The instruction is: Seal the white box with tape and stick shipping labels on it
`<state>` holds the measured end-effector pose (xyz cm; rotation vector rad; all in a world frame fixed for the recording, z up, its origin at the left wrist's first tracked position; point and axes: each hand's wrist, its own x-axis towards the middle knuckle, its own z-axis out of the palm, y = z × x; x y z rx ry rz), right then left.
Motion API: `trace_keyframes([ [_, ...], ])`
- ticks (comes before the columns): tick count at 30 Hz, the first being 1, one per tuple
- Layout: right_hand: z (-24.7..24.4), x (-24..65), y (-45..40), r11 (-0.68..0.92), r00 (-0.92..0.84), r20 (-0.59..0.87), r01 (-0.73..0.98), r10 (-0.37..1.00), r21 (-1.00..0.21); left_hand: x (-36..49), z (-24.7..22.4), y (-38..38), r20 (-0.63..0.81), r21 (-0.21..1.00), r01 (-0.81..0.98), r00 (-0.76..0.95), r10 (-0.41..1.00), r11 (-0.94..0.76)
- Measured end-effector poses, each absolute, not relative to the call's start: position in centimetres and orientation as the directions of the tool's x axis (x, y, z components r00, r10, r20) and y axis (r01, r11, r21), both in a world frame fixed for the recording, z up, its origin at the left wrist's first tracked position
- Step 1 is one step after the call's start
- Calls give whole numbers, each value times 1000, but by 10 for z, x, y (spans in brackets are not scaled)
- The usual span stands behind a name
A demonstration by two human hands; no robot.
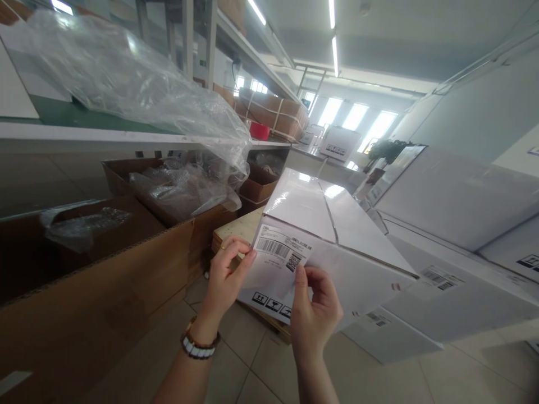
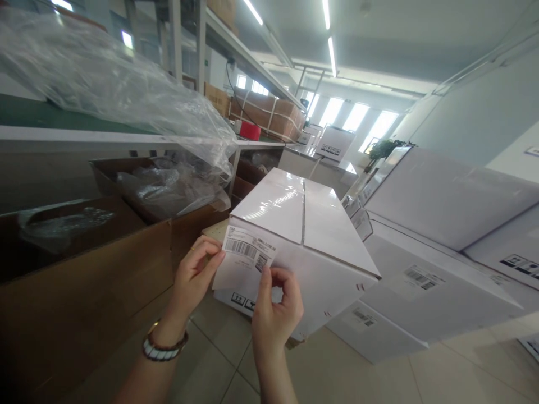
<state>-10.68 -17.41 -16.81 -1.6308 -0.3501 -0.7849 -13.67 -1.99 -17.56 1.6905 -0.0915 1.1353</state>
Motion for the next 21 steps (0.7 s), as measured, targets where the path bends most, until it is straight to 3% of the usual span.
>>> trace_keyframes([
  [21,-158,-104,-170,-380,678,701,602,-222,-702,-127,-179,-21,707,707,-553,537,461,-441],
])
